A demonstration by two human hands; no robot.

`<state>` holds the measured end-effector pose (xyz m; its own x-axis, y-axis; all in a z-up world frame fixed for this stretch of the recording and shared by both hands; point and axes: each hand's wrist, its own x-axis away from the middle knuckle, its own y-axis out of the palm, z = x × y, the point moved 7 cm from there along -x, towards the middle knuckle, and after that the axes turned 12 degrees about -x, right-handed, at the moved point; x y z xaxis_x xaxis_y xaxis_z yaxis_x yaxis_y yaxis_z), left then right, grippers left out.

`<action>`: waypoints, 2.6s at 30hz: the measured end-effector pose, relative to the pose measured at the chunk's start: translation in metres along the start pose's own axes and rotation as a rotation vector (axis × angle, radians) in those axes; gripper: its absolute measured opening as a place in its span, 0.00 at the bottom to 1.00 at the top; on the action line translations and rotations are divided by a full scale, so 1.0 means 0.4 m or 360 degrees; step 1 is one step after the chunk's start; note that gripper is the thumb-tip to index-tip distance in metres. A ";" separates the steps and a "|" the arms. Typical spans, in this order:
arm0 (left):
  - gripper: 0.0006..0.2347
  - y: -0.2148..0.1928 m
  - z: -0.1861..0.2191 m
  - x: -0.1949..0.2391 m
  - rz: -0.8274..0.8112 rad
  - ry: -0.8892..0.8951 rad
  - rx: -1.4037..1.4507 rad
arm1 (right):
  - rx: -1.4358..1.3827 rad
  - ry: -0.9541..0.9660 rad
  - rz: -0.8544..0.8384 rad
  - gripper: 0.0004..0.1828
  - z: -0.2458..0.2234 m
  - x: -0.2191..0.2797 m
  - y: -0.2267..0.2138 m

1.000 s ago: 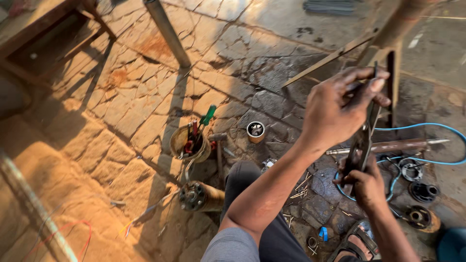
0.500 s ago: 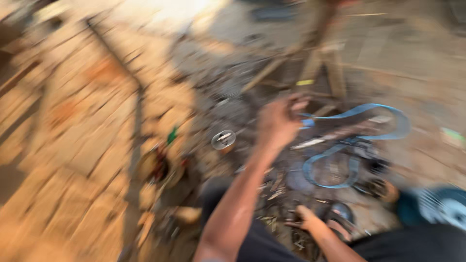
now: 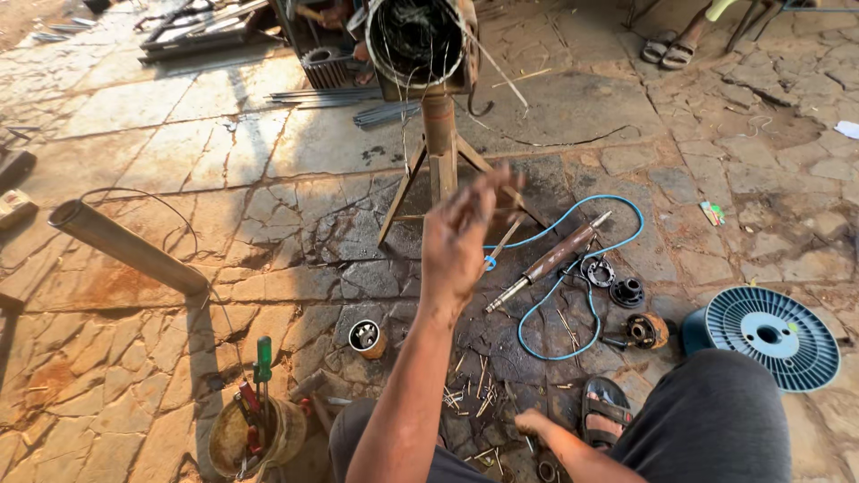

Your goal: The person is repairing a wire by stripping its insulation and twisting the strands. They use pliers to cut the wire and then clean their hands with a cloth.

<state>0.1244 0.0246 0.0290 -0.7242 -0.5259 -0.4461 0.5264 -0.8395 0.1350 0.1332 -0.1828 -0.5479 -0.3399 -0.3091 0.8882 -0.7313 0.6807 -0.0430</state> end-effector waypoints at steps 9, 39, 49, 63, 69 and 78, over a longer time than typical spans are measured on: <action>0.07 -0.064 0.087 -0.004 0.0203 -0.0145 0.1083 | -0.0351 -0.1678 0.0877 0.17 -0.515 0.311 -0.179; 0.07 -0.282 0.073 0.064 0.0133 -0.0350 -0.0503 | -0.0873 -0.1848 -0.0853 0.19 -1.134 1.133 0.091; 0.07 -0.284 0.078 0.067 0.0093 -0.0354 -0.0438 | -0.0939 -0.1826 -0.0909 0.19 -1.126 1.146 0.096; 0.08 -0.285 0.088 0.071 0.0135 -0.0367 -0.0593 | -0.1264 -0.1632 -0.1219 0.16 -1.144 1.098 0.116; 0.08 -0.283 0.097 0.070 0.0149 -0.0369 -0.0646 | -0.0971 -0.1733 -0.1122 0.21 -1.103 1.141 0.131; 0.08 -0.280 0.098 0.071 0.0167 -0.0386 -0.0616 | -0.0852 -0.1839 -0.1043 0.16 -1.089 1.145 0.120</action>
<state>0.0274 0.0982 0.0359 -0.7173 -0.6605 -0.2220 0.6963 -0.6915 -0.1922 0.2001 -0.0024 0.0560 -0.5063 -0.8401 -0.1948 -0.7228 0.2902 0.6272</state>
